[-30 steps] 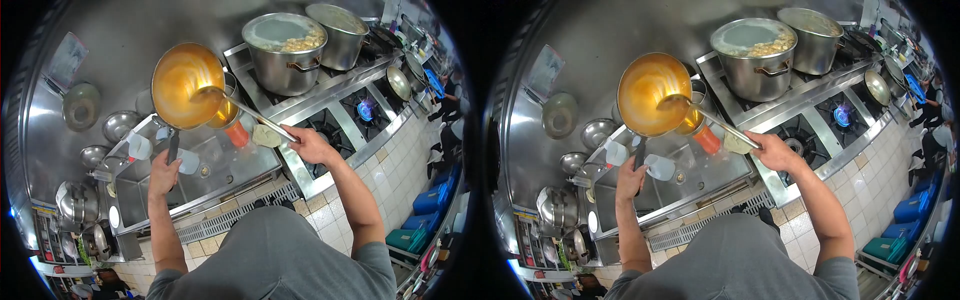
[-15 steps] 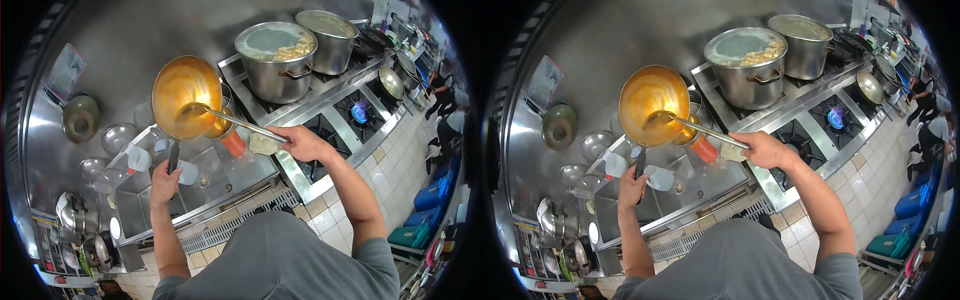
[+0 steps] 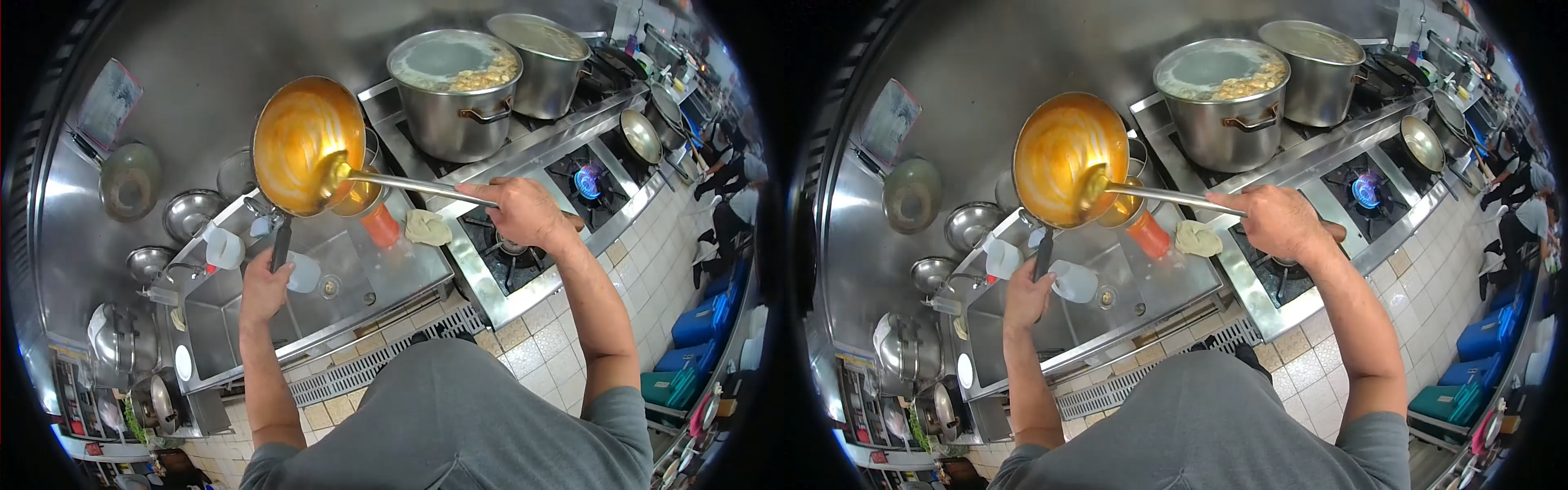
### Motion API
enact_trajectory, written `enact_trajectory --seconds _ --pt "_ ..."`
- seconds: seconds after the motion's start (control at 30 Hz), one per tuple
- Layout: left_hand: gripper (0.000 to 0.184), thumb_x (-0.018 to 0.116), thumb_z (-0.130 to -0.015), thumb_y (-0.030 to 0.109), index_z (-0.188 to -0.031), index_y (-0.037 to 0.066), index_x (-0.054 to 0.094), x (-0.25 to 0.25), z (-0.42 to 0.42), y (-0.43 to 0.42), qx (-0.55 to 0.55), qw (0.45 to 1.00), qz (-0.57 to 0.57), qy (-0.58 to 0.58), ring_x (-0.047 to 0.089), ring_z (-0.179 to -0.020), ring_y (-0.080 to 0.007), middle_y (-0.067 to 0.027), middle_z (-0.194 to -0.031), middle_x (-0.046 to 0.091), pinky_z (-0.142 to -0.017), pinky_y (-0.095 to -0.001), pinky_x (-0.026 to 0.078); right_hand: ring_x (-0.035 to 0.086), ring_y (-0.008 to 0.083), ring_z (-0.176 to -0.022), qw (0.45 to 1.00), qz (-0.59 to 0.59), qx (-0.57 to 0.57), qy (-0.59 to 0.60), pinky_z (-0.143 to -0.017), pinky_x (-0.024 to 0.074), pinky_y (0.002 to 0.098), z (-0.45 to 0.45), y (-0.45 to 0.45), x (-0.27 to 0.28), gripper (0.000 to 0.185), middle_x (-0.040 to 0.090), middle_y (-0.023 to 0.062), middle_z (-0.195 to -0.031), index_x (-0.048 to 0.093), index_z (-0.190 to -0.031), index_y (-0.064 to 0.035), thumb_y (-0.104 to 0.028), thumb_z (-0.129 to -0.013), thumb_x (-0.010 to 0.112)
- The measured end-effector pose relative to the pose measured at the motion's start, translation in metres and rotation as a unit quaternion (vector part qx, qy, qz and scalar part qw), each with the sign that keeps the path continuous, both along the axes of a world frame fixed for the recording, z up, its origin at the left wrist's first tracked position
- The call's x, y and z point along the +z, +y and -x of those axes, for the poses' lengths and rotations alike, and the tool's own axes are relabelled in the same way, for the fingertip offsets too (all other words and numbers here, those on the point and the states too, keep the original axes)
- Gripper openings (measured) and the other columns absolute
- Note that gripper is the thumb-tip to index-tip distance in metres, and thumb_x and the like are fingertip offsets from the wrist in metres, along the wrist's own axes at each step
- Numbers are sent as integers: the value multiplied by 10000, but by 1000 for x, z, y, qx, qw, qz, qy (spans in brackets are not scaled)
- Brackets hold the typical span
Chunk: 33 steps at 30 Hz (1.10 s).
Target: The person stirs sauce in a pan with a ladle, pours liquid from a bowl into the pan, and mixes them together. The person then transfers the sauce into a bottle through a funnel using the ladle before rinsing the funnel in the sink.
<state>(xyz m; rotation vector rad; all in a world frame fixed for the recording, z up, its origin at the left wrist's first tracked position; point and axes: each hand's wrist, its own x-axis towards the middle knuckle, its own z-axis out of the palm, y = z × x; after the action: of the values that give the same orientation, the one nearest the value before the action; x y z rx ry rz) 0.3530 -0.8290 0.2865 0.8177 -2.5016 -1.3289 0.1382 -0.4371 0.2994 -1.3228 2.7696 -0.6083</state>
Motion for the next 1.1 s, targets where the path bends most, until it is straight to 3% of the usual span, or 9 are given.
enact_trajectory --seconds 0.17,0.37,0.47,0.63,0.7,0.8,0.9,1.03,1.1 --pt "253 699 -890 67 -1130 -7 665 -1 6 -2 -21 999 35 2 485 -524 -69 19 -692 551 -475 -274 388 690 341 -897 998 67 -6 12 -803 565 467 -14 -19 19 663 688 136 -991 608 -1411 -266 5 -807 575" --pt "232 703 -887 67 -1106 1 664 1 -3 -4 1 1000 22 -9 489 -561 -79 15 -711 557 -516 -290 405 693 341 -925 998 -42 -22 47 -822 567 458 -2 7 2 635 697 136 -1023 607 -1411 -258 -16 -824 584" --pt "239 707 -888 75 -1109 -2 660 -15 -7 -16 -33 995 98 7 495 -569 -86 8 -714 561 -527 -298 413 693 350 -946 998 -30 -47 14 -827 563 463 9 7 -10 595 708 150 -1012 607 -1408 -249 -41 -851 600" --pt "238 714 -891 81 -1104 -6 657 -2 -6 -1 -17 998 65 -10 494 -550 -79 10 -709 560 -511 -289 409 686 363 -950 983 171 -58 25 -829 548 479 20 -17 -19 545 722 163 -1006 591 -1414 -223 -94 -887 643" --pt "237 709 -895 76 -1111 -7 656 8 -7 9 -16 999 39 -14 489 -538 -71 15 -701 558 -498 -280 400 695 376 -923 986 146 -78 18 -820 547 455 22 -20 -29 606 723 190 -1021 540 -1464 -204 -49 -888 648" --pt "235 699 -904 66 -1122 -8 656 10 -4 12 -6 1000 4 -5 481 -516 -57 27 -684 554 -476 -262 382 676 387 -1101 968 106 -59 -218 -971 518 384 20 -20 -50 574 677 256 -1221 487 -1496 -109 -99 -937 619" --pt "229 693 -907 58 -1123 -8 656 -1 -5 4 -2 1000 2 12 479 -509 -52 33 -674 550 -467 -255 374 680 320 -1142 934 158 20 -320 -1011 494 343 7 -14 -81 574 681 241 -1251 482 -1491 -58 -85 -938 636" --pt "238 693 -906 56 -1134 -5 658 0 -8 8 -3 1000 9 6 476 -517 -51 35 -680 554 -471 -259 377 681 339 -1134 929 188 26 -317 -995 504 352 -6 -21 -70 580 676 255 -1241 481 -1487 -49 -80 -932 644" --pt "241 694 -906 58 -1136 -3 660 -1 -8 6 -5 1000 13 3 475 -519 -50 35 -686 558 -473 -260 379 676 365 -1126 952 211 -19 -220 -980 513 369 0 -27 -61 582 674 265 -1220 489 -1481 -54 -71 -919 641"
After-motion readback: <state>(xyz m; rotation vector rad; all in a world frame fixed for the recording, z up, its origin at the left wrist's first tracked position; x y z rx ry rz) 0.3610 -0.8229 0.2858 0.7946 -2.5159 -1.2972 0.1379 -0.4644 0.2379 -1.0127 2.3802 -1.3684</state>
